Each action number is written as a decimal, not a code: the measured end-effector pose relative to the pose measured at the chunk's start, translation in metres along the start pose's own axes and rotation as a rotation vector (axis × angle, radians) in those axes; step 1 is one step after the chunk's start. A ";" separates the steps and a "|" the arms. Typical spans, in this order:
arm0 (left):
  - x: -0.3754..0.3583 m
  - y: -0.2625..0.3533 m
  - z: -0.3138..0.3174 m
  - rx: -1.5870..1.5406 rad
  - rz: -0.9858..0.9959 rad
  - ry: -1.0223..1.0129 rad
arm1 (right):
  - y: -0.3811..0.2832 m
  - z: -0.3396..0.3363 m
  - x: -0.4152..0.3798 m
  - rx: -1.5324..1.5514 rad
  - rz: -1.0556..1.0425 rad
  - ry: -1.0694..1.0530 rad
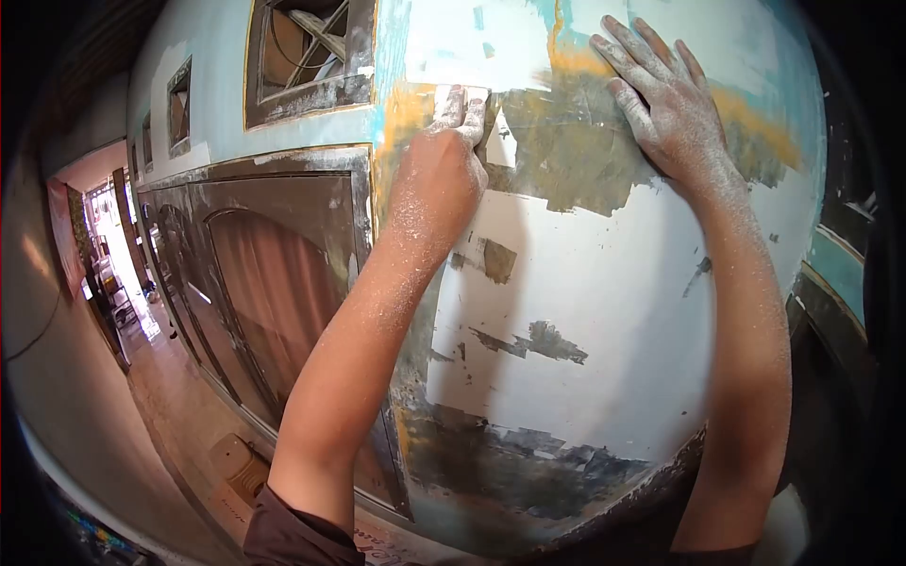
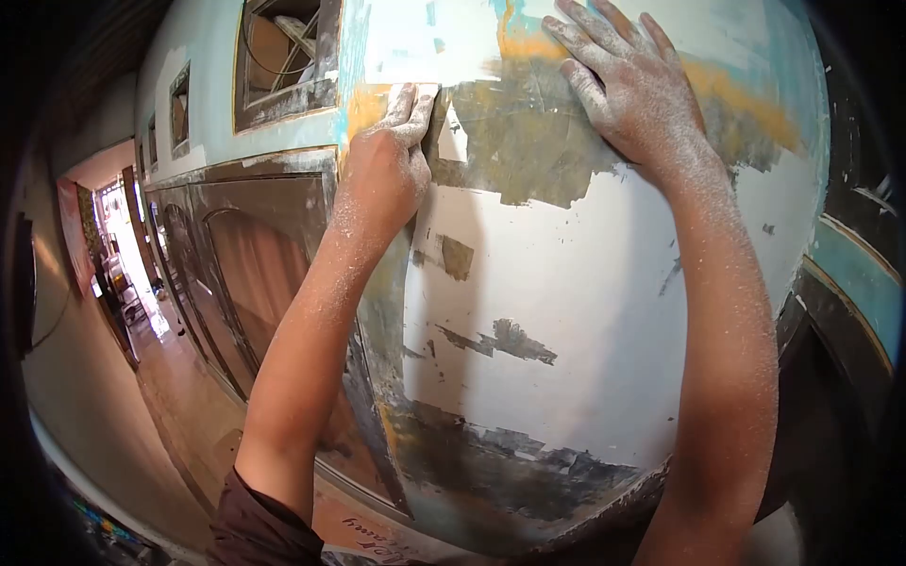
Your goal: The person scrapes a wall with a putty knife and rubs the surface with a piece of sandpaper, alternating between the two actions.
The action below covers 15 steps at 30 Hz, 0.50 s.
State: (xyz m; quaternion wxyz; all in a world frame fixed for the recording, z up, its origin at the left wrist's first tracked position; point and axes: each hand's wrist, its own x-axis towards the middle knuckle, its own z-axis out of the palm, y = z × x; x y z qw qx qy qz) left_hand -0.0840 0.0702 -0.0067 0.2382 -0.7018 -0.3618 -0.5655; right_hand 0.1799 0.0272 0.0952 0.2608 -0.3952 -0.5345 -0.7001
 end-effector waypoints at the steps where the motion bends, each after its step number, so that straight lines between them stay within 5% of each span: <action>1: 0.002 0.000 0.003 -0.003 -0.036 0.001 | -0.002 0.001 0.000 0.018 0.020 0.006; 12: -0.001 0.010 0.008 -0.023 0.033 0.093 | -0.004 0.002 -0.001 0.056 0.049 0.040; 15: 0.001 0.014 0.005 -0.034 -0.126 -0.032 | -0.004 0.004 -0.002 0.053 0.048 0.043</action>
